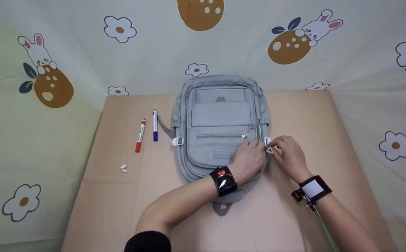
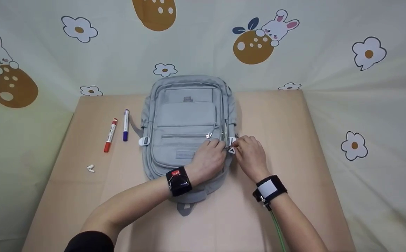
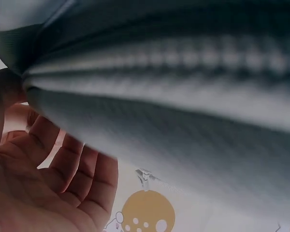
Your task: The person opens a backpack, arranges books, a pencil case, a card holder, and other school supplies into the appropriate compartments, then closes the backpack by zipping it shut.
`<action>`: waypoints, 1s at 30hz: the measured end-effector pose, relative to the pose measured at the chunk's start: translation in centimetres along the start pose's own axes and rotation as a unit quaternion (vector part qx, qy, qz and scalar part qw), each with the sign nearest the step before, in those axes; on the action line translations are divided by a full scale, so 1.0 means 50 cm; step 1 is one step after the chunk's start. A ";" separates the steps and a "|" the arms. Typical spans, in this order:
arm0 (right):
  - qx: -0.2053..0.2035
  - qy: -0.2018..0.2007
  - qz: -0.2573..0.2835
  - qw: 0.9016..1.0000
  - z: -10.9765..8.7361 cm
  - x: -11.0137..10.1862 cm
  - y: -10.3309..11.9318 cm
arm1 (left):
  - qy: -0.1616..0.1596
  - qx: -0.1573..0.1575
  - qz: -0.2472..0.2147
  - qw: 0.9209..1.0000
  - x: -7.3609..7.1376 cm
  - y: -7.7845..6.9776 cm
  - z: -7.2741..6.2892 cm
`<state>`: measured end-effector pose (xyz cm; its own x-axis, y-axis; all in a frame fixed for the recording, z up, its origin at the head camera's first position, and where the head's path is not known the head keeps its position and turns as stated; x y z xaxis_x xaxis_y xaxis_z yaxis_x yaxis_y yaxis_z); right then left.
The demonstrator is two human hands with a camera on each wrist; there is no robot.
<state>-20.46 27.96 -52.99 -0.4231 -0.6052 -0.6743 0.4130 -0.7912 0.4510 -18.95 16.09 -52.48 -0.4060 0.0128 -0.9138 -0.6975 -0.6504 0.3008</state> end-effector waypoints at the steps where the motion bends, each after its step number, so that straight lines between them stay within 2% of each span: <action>1: -0.010 0.000 -0.004 1.000 0.001 0.001 0.000 | 0.003 -0.001 -0.001 1.000 0.000 0.000 -0.001; 6: -0.048 0.001 -0.021 0.999 0.010 0.008 -0.006 | 0.000 -0.004 0.001 1.000 -0.004 -0.003 0.000; 10: -0.054 0.003 -0.029 0.998 0.028 0.015 -0.016 | -0.007 0.000 0.003 1.000 -0.007 -0.004 0.000; 16: -0.042 0.013 -0.036 0.998 0.062 0.028 -0.030 | -0.002 -0.001 -0.009 1.000 -0.002 -0.005 -0.001; 23: -0.026 -0.004 -0.041 0.999 0.104 0.043 -0.046 | 0.000 -0.001 -0.008 1.000 0.001 -0.004 -0.003; 30: 0.020 -0.004 -0.052 0.998 0.149 0.061 -0.069 | -0.003 0.004 -0.008 1.000 0.000 -0.006 -0.006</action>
<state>-29.18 28.19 -52.27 -0.4689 -0.5210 -0.7132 0.3337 -0.8521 0.4031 -18.56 16.05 -52.63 -0.3977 0.0271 -0.9171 -0.7084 -0.6443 0.2881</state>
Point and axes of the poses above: each hand's wrist, its own z-axis towards the middle knuckle, its own x-axis out of the palm, y = z × x, the point moved 7 cm from there along z, towards the middle knuckle, and after that the axes turned 13 degrees about -y, right-handed, at the moved point
